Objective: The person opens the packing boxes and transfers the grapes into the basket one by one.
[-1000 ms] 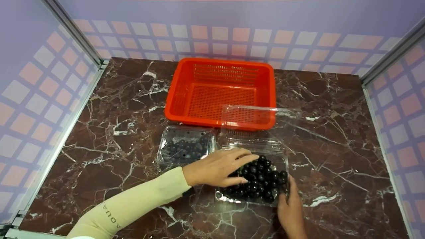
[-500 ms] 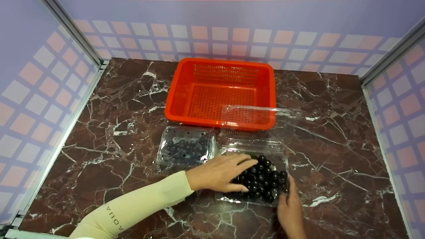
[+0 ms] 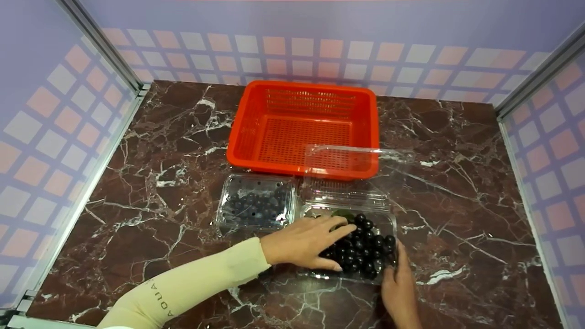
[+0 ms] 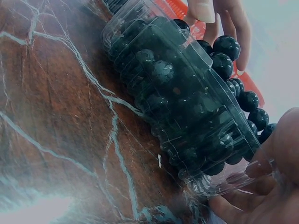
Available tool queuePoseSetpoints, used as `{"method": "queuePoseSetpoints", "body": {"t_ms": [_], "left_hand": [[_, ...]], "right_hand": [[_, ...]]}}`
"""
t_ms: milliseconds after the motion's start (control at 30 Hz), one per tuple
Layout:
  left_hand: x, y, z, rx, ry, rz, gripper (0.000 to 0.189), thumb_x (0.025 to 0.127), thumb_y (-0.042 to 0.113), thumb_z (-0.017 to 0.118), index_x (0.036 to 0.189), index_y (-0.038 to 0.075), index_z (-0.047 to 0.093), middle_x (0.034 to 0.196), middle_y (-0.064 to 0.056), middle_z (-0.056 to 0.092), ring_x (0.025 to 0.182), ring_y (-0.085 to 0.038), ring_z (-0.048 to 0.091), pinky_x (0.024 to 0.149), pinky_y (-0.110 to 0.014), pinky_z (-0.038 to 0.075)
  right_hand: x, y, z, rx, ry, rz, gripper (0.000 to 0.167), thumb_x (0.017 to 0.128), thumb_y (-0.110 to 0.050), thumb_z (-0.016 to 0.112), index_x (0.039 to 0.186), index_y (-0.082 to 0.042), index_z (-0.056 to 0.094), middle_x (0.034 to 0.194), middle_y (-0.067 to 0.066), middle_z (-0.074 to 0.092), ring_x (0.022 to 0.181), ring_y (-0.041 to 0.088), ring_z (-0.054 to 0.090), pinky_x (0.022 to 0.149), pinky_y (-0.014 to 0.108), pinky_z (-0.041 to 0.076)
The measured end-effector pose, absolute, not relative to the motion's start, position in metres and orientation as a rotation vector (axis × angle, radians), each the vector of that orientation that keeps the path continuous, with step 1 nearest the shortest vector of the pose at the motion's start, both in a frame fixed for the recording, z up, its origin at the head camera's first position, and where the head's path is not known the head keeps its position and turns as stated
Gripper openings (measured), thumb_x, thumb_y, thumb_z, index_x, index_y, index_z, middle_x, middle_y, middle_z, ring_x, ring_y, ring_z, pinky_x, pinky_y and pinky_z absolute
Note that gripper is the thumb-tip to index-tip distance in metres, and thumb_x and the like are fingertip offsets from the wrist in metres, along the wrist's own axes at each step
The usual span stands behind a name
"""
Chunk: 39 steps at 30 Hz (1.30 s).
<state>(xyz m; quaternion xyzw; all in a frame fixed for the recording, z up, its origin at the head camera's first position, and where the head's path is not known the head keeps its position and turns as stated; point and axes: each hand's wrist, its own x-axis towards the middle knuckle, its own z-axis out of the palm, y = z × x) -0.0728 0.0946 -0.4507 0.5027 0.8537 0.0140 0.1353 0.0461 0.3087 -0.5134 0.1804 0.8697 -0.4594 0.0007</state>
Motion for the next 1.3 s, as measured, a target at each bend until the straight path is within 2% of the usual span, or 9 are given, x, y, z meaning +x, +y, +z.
{"method": "queuePoseSetpoints", "body": {"t_ms": [133, 200, 600, 767, 833, 967, 1067, 1167, 1300], "left_hand": [[-0.073, 0.096, -0.452, 1.439, 2.460, 0.008, 0.092, 0.084, 0.074, 0.046, 0.156, 0.030, 0.010, 0.158, 0.005, 0.027, 0.134, -0.016, 0.043, 0.103, -0.031, 0.046], [-0.073, 0.097, -0.452, 1.436, 2.463, -0.002, 0.093, 0.083, 0.074, 0.047, 0.156, 0.030, 0.009, 0.157, 0.005, 0.027, 0.135, -0.016, 0.043, 0.105, -0.032, 0.044], [-0.071, 0.099, -0.454, 1.416, 2.544, -0.092, 0.105, 0.072, 0.083, 0.049, 0.155, 0.029, 0.014, 0.152, 0.005, 0.035, 0.132, -0.017, 0.044, 0.109, -0.045, 0.036], [-0.071, 0.101, -0.455, 1.388, 2.503, -0.151, 0.113, 0.069, 0.086, 0.049, 0.156, 0.025, 0.012, 0.157, 0.003, 0.028, 0.140, -0.019, 0.035, 0.112, -0.048, 0.035], [-0.071, 0.102, -0.455, 1.364, 2.481, -0.151, 0.114, 0.069, 0.086, 0.049, 0.156, 0.024, 0.011, 0.158, 0.003, 0.025, 0.142, -0.019, 0.032, 0.113, -0.049, 0.034], [-0.072, 0.103, -0.457, 1.324, 2.456, -0.118, 0.114, 0.070, 0.085, 0.050, 0.156, 0.024, 0.008, 0.159, 0.003, 0.023, 0.144, -0.020, 0.030, 0.112, -0.050, 0.036], [-0.072, 0.104, -0.458, 1.300, 2.440, -0.096, 0.114, 0.071, 0.083, 0.051, 0.157, 0.024, 0.006, 0.159, 0.002, 0.023, 0.145, -0.021, 0.029, 0.111, -0.052, 0.037], [-0.072, 0.106, -0.458, 1.274, 2.423, -0.089, 0.113, 0.072, 0.081, 0.054, 0.157, 0.024, 0.004, 0.160, 0.002, 0.022, 0.145, -0.021, 0.028, 0.110, -0.055, 0.037], [-0.070, 0.109, -0.461, 1.234, 2.404, -0.077, 0.113, 0.074, 0.076, 0.060, 0.156, 0.024, 0.002, 0.159, 0.003, 0.021, 0.144, -0.020, 0.031, 0.105, -0.055, 0.042]], "right_hand": [[0.046, 0.310, -0.513, 0.593, 2.686, -1.465, 0.060, 0.100, 0.000, 0.036, 0.155, -0.009, 0.016, 0.154, 0.029, 0.024, 0.139, 0.047, 0.026, 0.119, 0.049, 0.018], [0.046, 0.310, -0.512, 0.595, 2.670, -1.487, 0.061, 0.099, 0.001, 0.036, 0.155, -0.009, 0.015, 0.154, 0.030, 0.023, 0.140, 0.048, 0.025, 0.117, 0.055, 0.017], [0.047, 0.309, -0.512, 0.609, 2.676, -1.479, 0.060, 0.100, -0.001, 0.037, 0.155, -0.009, 0.015, 0.155, 0.027, 0.023, 0.141, 0.046, 0.024, 0.119, 0.051, 0.016], [0.047, 0.308, -0.513, 0.575, 2.720, -1.447, 0.059, 0.100, -0.002, 0.037, 0.155, -0.008, 0.017, 0.154, 0.028, 0.026, 0.139, 0.046, 0.028, 0.112, 0.008, 0.018], [0.047, 0.308, -0.512, 0.565, 2.728, -1.438, 0.059, 0.099, -0.001, 0.036, 0.155, -0.007, 0.016, 0.153, 0.029, 0.026, 0.139, 0.046, 0.028, 0.108, 0.002, 0.016], [0.047, 0.309, -0.512, 0.581, 2.700, -1.463, 0.061, 0.098, 0.002, 0.036, 0.155, -0.007, 0.015, 0.154, 0.030, 0.024, 0.139, 0.047, 0.026, 0.121, 0.033, 0.017], [0.047, 0.309, -0.512, 0.589, 2.687, -1.475, 0.061, 0.098, 0.002, 0.036, 0.155, -0.008, 0.015, 0.154, 0.029, 0.023, 0.140, 0.048, 0.025, 0.119, 0.050, 0.016], [0.047, 0.309, -0.512, 0.587, 2.701, -1.459, 0.060, 0.100, -0.001, 0.037, 0.155, -0.009, 0.016, 0.154, 0.028, 0.025, 0.140, 0.045, 0.027, 0.120, 0.028, 0.019], [0.047, 0.307, -0.514, 0.551, 2.726, -1.485, 0.057, 0.101, -0.003, 0.036, 0.155, -0.007, 0.017, 0.154, 0.029, 0.026, 0.140, 0.041, 0.028, 0.100, -0.005, 0.018]]}}
